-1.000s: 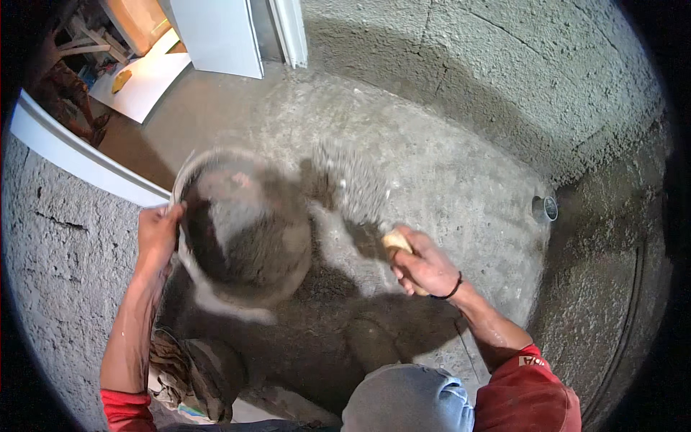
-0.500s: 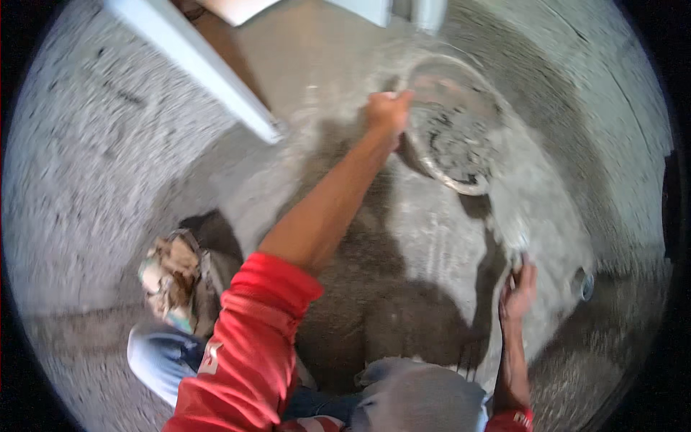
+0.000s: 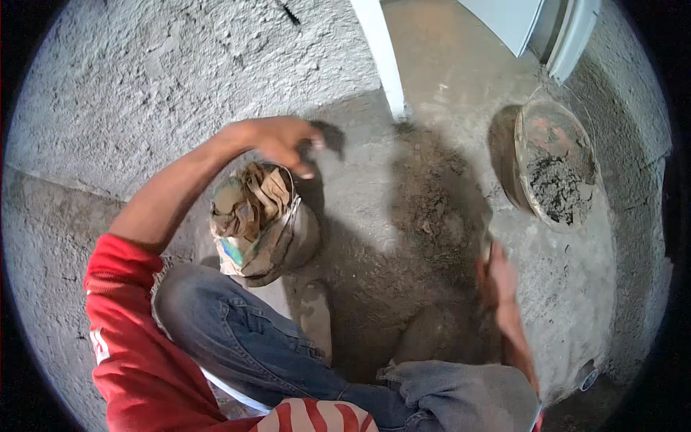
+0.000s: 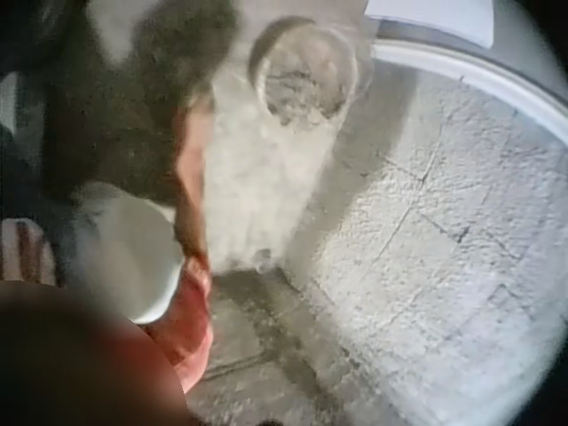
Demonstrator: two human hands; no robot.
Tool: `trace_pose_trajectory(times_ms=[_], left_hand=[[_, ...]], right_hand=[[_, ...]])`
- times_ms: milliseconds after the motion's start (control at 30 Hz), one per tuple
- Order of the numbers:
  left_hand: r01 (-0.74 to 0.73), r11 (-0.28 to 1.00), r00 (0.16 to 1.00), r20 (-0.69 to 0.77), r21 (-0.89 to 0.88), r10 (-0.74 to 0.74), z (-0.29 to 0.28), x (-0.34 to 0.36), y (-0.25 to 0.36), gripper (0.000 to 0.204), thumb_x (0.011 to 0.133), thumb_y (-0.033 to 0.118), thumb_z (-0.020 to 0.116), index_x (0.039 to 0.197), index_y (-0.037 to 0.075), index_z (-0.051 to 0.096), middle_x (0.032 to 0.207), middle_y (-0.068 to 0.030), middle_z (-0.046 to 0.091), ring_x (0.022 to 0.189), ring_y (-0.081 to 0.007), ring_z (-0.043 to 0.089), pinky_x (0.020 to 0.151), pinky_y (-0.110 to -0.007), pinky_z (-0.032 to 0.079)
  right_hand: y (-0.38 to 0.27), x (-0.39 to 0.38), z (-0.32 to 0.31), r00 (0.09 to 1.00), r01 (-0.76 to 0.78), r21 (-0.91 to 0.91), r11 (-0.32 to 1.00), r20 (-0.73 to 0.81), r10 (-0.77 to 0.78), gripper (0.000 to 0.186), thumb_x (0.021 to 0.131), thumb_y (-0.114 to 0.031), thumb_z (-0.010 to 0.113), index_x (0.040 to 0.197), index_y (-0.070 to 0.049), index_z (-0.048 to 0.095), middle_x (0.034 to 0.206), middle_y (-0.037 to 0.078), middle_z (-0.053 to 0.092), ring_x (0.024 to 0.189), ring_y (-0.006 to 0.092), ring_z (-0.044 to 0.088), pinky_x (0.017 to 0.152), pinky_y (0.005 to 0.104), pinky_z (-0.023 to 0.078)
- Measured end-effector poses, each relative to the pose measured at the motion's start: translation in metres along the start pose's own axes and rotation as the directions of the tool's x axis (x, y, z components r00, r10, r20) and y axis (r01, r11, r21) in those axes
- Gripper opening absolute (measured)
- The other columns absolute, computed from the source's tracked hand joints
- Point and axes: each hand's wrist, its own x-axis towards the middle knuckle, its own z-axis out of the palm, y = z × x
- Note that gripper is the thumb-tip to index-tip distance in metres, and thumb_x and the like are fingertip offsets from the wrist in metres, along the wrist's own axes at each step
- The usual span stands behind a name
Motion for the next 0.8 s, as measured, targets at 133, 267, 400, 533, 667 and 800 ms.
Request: trace_pose_trajectory(times_ms=[133, 267, 400, 533, 667, 800], left_hand=[[0.164, 0.968, 0.985, -0.029, -0.189, -0.172, 0.044, -0.050, -0.045, 0.084, 0.063, 0.048, 0.081, 0.128, 0.007, 0.046, 0.124, -0.0201, 0.052, 0.119, -0.0344, 0.047, 0.102, -0.043, 0.038], [0.115, 0.936, 0.993, 0.057, -0.332, -0.102, 0.061, -0.049, -0.055, 0.093, 0.055, 0.041, 0.087, 0.131, 0.009, 0.042, 0.125, -0.0167, 0.052, 0.119, -0.0315, 0.048, 0.102, -0.041, 0.040], [0.120, 0.898, 0.991, 0.000, -0.422, -0.132, 0.069, -0.055, -0.081, 0.102, 0.049, 0.035, 0.091, 0.133, 0.010, 0.038, 0.125, -0.0137, 0.052, 0.116, -0.0287, 0.050, 0.100, -0.039, 0.042], [0.188, 0.939, 0.975, -0.063, -0.290, -0.214, 0.092, -0.041, -0.094, 0.096, 0.054, 0.041, 0.087, 0.131, 0.006, 0.042, 0.124, -0.0153, 0.054, 0.112, -0.0296, 0.053, 0.100, -0.038, 0.042], [0.270, 0.918, 0.961, 0.021, -0.289, -0.276, 0.104, -0.040, -0.103, 0.096, 0.059, 0.053, 0.080, 0.129, -0.003, 0.046, 0.124, -0.0200, 0.054, 0.115, -0.0303, 0.052, 0.101, -0.036, 0.041], [0.292, 0.895, 0.943, -0.052, -0.336, -0.328, 0.110, -0.059, -0.109, 0.092, 0.063, 0.056, 0.077, 0.128, -0.003, 0.047, 0.121, -0.0195, 0.057, 0.113, -0.0314, 0.054, 0.099, -0.039, 0.042]], right_hand=[[0.009, 0.140, 0.011, 0.987, -0.129, -0.105, 0.986, 0.085, 0.139, 0.044, 0.087, -0.020, 0.055, 0.123, -0.003, 0.039, 0.092, 0.031, 0.060, 0.082, 0.0477, 0.059, 0.072, 0.0532, 0.048], [0.021, 0.191, 0.032, 0.973, -0.188, -0.255, 0.949, 0.081, 0.214, 0.033, 0.092, -0.014, 0.042, 0.121, 0.001, 0.039, 0.092, 0.032, 0.061, 0.088, 0.0468, 0.061, 0.076, 0.0528, 0.048], [-0.038, 0.131, 0.016, 0.916, 0.113, -0.487, 0.866, 0.388, 0.098, 0.029, 0.092, -0.006, 0.035, 0.120, 0.001, 0.038, 0.085, 0.027, 0.064, 0.079, 0.0398, 0.065, 0.067, 0.0484, 0.052], [-0.034, 0.099, -0.004, 0.895, 0.238, -0.448, 0.862, 0.446, -0.015, 0.032, 0.091, -0.010, 0.043, 0.122, -0.004, 0.036, 0.084, 0.025, 0.064, 0.073, 0.0397, 0.065, 0.062, 0.0466, 0.052], [-0.064, 0.076, 0.009, 0.927, -0.136, -0.034, 0.990, 0.348, 0.139, 0.037, 0.088, -0.021, 0.056, 0.118, -0.006, 0.041, 0.083, 0.021, 0.063, 0.071, 0.0380, 0.063, 0.066, 0.0448, 0.052], [-0.102, 0.041, 0.076, 0.967, 0.051, 0.509, 0.859, 0.189, -0.170, 0.038, 0.089, -0.027, 0.057, 0.117, -0.003, 0.046, 0.078, 0.016, 0.061, 0.060, 0.0273, 0.061, 0.059, 0.0397, 0.050]])
